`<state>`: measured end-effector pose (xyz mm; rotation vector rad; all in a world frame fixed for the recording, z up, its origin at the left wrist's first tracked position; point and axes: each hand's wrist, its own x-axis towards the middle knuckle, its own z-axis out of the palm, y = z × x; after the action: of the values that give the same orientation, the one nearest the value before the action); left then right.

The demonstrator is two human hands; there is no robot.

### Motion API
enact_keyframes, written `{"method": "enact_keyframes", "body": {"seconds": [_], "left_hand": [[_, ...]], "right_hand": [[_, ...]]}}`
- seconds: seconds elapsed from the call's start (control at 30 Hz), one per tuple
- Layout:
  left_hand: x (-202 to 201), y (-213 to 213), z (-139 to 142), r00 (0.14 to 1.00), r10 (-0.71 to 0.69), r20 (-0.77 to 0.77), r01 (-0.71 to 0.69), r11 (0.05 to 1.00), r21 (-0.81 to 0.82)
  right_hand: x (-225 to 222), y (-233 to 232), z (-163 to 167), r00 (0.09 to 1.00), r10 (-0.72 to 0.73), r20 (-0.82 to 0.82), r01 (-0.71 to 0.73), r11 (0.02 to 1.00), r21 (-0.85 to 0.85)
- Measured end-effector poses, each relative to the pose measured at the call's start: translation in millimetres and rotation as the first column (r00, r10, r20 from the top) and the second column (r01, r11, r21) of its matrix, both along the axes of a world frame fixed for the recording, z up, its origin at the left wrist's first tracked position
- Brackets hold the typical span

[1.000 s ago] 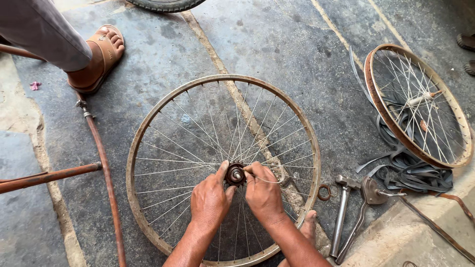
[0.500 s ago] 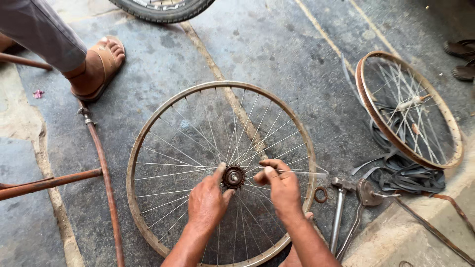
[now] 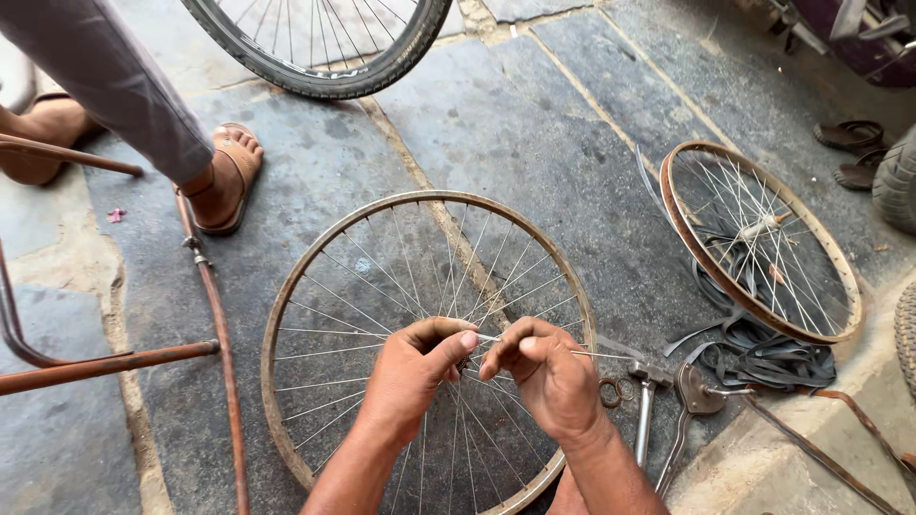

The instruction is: The person sits on the ground and repairs a bicycle wheel by hand. They insert a new spoke into the hub, thread it through the rim, and tighten it to secure the wheel structure.

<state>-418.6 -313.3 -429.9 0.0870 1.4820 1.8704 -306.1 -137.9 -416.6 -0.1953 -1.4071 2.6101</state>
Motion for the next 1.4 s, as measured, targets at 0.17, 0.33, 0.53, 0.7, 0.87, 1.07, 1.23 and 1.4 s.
{"method": "enact_keyframes", "body": {"seconds": [0.17,0.33,0.53,0.7,0.87,1.07,1.23,1.4], "left_hand": [[-4,-7,8,0.999,-0.039,0.032,0.034,0.989,0.141],[-16,-19,14,0.915,0.287,0.283,-0.326,0.94,0.099],[-12,-19,28,0.898,0.072,0.434,-0.187,0.956,0.227],[1,-12,35,0.896,-0.024,0.443,-0.137,0.935,0.327],[9,-10,37,0.934,-0.055,0.354,-0.078,0.933,0.352],[13,-10,36,0.962,-0.113,0.25,0.009,0.924,0.383],[16,-8,34,0.99,-0.071,0.12,0.056,0.991,0.124],[21,-6,29,0.978,-0.172,-0.117,0.168,0.985,-0.045]], "right_hand": [[2,-4,13,0.996,0.087,0.002,-0.086,0.985,0.152],[0,10,49,0.989,-0.059,-0.133,0.097,0.948,0.302],[-11,-21,70,0.902,-0.42,0.1,0.103,0.433,0.896],[-9,-51,69,0.961,-0.22,-0.166,0.183,0.06,0.981],[-11,-60,70,0.962,-0.166,-0.215,0.193,-0.138,0.971],[-9,-67,63,0.964,-0.147,-0.22,0.186,-0.216,0.958],[-10,-64,58,0.968,-0.128,-0.215,0.18,-0.239,0.954],[-14,-57,60,0.961,-0.246,0.125,-0.124,0.018,0.992]]}}
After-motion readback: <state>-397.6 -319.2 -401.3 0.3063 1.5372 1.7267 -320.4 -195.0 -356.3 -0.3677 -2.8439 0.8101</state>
